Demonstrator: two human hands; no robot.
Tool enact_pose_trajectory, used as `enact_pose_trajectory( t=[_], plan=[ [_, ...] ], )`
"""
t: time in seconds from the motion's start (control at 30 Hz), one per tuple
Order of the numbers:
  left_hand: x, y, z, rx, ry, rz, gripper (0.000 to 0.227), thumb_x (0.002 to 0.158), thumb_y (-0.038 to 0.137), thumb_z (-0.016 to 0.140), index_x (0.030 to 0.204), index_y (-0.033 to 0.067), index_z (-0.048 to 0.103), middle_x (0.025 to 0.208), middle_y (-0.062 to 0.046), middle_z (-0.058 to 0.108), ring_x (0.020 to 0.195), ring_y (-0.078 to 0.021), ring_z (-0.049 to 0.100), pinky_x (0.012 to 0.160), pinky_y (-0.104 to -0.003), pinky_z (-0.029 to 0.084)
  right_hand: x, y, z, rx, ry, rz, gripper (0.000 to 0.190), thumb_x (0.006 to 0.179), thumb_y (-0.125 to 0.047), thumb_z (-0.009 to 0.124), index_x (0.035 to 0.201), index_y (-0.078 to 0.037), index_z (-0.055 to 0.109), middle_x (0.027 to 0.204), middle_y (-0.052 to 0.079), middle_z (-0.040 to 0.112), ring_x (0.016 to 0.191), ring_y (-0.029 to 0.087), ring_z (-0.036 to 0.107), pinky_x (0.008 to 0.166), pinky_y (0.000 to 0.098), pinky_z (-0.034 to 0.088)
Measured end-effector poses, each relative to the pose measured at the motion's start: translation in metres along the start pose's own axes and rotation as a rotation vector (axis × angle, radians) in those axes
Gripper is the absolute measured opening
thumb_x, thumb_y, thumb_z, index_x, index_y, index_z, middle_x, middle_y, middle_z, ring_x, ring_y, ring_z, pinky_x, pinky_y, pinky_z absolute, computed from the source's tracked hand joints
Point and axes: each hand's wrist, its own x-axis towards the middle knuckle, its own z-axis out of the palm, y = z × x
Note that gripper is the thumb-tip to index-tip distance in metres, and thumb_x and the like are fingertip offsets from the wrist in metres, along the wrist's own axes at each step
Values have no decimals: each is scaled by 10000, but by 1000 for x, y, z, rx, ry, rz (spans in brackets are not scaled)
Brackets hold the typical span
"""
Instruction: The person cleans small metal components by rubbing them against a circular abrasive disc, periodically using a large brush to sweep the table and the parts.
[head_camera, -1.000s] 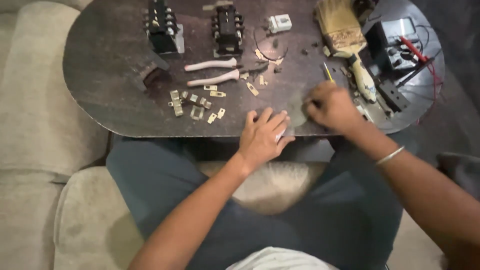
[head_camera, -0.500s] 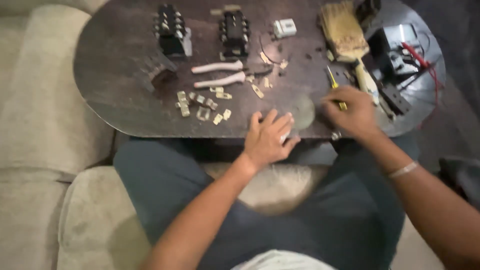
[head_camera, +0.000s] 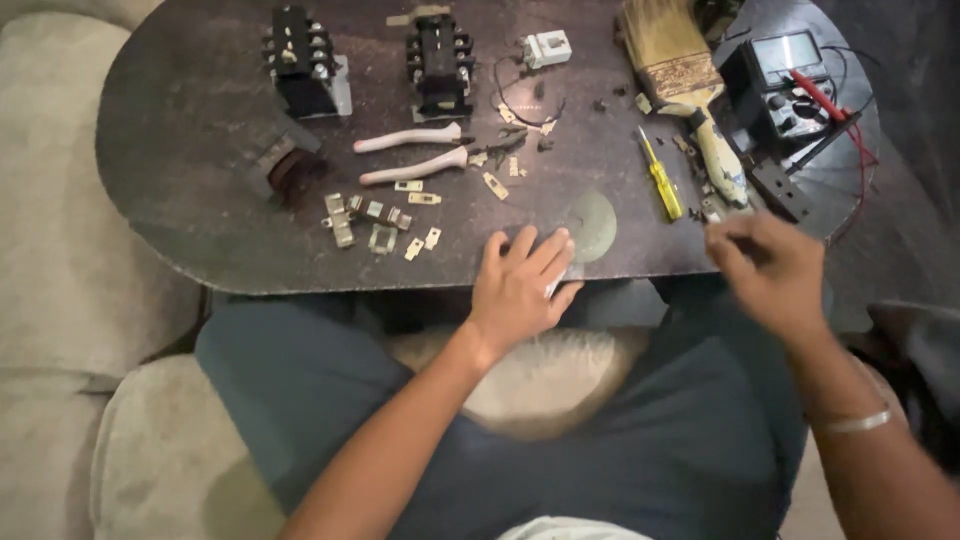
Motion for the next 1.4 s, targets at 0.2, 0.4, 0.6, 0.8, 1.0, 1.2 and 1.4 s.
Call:
enact_pose_trajectory(
  t=[0.2, 0.4, 0.6, 0.8, 1.0, 1.2, 1.4],
  plan=[
    [0, -8, 8, 352, -44, 171, 376, 897, 239, 667, 1250, 118, 709, 1366, -27, 616, 1181, -243, 560, 959, -474, 450, -25, 19, 0, -141, 52, 52, 106, 994, -95, 742, 1057, -10, 742, 909, 71, 712, 819, 91, 646, 803, 250, 506],
    [-4, -6, 23, 397, 41, 109, 306, 940, 240, 623, 1219, 147, 709, 1359, -7, 615, 1181, -235, 558, 948, -459, 459, -18, 35, 15, -252, -50, -96, 116, 947, -104, 765, 1047, -45, 757, 906, 98, 694, 842, 201, 661, 822, 309, 519],
    [-5, -3, 30, 392, 4, 72, 354, 887, 191, 629, 1232, 172, 710, 1375, 15, 615, 1189, -243, 564, 959, -452, 446, -10, 41, 3, -208, -183, -292, 113, 890, -94, 785, 991, -77, 737, 957, 81, 701, 870, 252, 654, 804, 346, 521],
    [-9, -8, 36, 347, 46, 98, 308, 922, 185, 629, 1223, 140, 682, 1360, -11, 599, 1207, -258, 543, 978, -454, 450, -15, 55, 6, -337, -203, -388, 162, 875, -54, 811, 980, -80, 691, 979, 81, 681, 936, 286, 614, 835, 375, 503],
    [-10, -11, 43, 396, 49, 119, 342, 924, 201, 632, 1257, 131, 665, 1362, -18, 584, 1190, -255, 537, 973, -448, 448, -23, 70, 12, -419, -144, -382, 177, 891, -58, 836, 910, -71, 660, 965, 67, 669, 947, 279, 596, 822, 372, 492],
    [-10, -15, 47, 412, 66, 142, 323, 922, 207, 643, 1237, 143, 664, 1334, -17, 581, 1192, -275, 532, 933, -443, 442, -22, 80, 10, -422, -149, -410, 166, 944, -51, 822, 911, -64, 660, 980, 65, 678, 991, 275, 622, 860, 359, 513],
    [-6, -12, 40, 414, 71, 148, 336, 887, 202, 638, 1216, 135, 657, 1292, -18, 581, 1172, -266, 537, 912, -451, 446, -23, 73, 8, -410, -180, -292, 157, 952, -67, 818, 914, -62, 666, 976, 64, 684, 962, 259, 631, 838, 345, 520]
  ],
)
